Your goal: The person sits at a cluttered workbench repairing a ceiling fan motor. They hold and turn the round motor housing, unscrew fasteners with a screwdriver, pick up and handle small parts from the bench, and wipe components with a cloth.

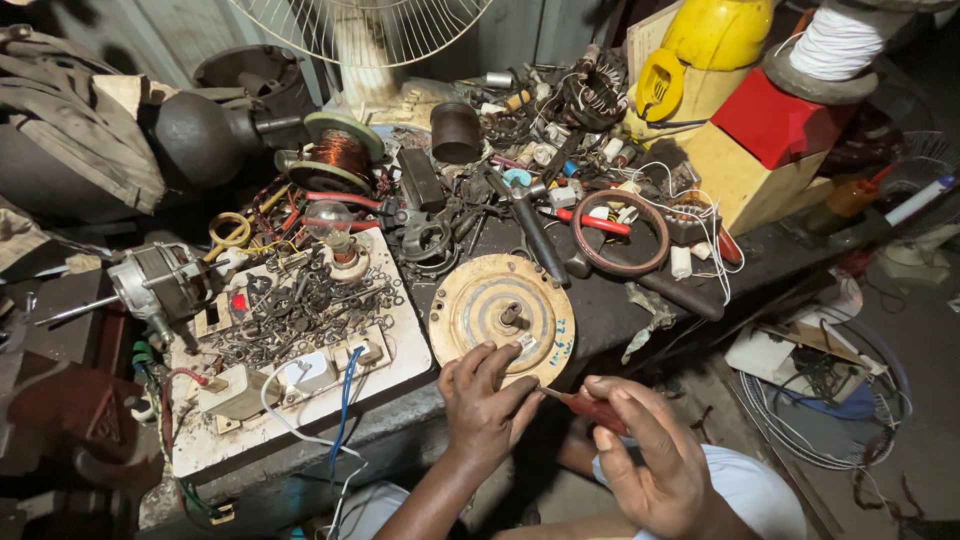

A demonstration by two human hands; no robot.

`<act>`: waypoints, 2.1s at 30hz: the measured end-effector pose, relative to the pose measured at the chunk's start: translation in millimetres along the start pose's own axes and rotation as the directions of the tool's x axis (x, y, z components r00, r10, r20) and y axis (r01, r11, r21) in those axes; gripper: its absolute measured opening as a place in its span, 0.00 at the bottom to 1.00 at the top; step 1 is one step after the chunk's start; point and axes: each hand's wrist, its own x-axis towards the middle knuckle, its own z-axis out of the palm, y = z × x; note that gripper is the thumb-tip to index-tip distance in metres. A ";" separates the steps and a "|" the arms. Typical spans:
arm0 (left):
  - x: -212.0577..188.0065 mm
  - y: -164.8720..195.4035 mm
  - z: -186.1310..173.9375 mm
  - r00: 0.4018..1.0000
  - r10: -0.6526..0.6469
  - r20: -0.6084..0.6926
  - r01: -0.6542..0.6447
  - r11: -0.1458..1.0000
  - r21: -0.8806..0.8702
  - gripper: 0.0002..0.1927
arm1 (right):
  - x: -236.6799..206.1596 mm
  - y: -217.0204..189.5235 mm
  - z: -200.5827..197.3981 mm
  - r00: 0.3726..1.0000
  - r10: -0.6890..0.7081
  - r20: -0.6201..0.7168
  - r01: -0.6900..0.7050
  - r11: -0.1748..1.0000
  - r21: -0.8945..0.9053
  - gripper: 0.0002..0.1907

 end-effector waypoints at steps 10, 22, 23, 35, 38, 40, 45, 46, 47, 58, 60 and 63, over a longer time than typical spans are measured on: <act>0.5 1.7 -1.8 1.000 -0.003 0.003 0.003 1.000 0.005 0.14 | 6.4 -3.6 1.2 0.997 0.045 -0.068 -0.049 0.997 -0.057 0.30; -0.4 1.9 -1.2 1.000 -0.001 0.028 0.000 0.999 0.034 0.15 | -0.1 2.8 8.5 0.994 0.062 -0.090 -0.058 0.997 0.043 0.29; -0.1 1.9 -1.2 0.999 -0.001 0.034 0.000 0.999 0.036 0.15 | 1.2 2.0 8.2 0.995 0.060 -0.083 -0.054 0.996 0.068 0.29; -2.0 0.9 0.1 1.000 0.012 0.016 -0.013 0.999 0.044 0.15 | 9.0 -1.8 10.4 0.993 0.012 -0.121 -0.028 0.990 -0.139 0.34; -2.7 -0.7 0.5 1.000 0.013 0.009 -0.013 0.999 0.045 0.16 | 10.8 -3.0 8.8 0.995 0.055 -0.077 -0.055 0.998 0.003 0.32; -3.8 -1.6 0.5 1.000 0.011 0.009 -0.011 0.999 0.049 0.16 | 12.9 -4.0 6.3 0.998 0.049 -0.044 -0.046 0.997 0.060 0.32; -7.1 -4.0 2.6 1.000 0.007 0.003 -0.007 0.999 0.038 0.15 | 12.2 -3.3 6.3 0.997 -0.014 -0.073 0.011 0.999 -0.042 0.35; -7.1 -5.0 3.2 1.000 0.006 0.005 -0.006 0.999 0.036 0.15 | 11.3 -2.2 6.7 0.995 -0.063 -0.079 0.052 0.990 -0.134 0.37; -7.2 -5.6 3.7 1.000 0.005 0.006 -0.006 0.999 0.034 0.15 | 9.4 -2.1 7.0 0.996 -0.011 -0.086 0.000 0.992 -0.128 0.36; -6.1 -4.7 1.3 1.000 0.000 -0.005 0.000 1.000 0.022 0.14 | 14.3 -8.4 7.1 0.999 0.003 -0.051 -0.005 0.999 -0.043 0.31; -5.9 -5.1 1.1 1.000 0.000 -0.010 0.001 1.000 0.020 0.13 | 15.9 -8.8 8.2 0.995 -0.022 -0.094 0.012 0.993 -0.114 0.32; -6.1 -4.9 1.2 1.000 0.000 -0.018 0.000 1.000 0.016 0.13 | 15.1 -11.8 7.2 0.994 0.024 -0.103 -0.039 0.988 -0.150 0.29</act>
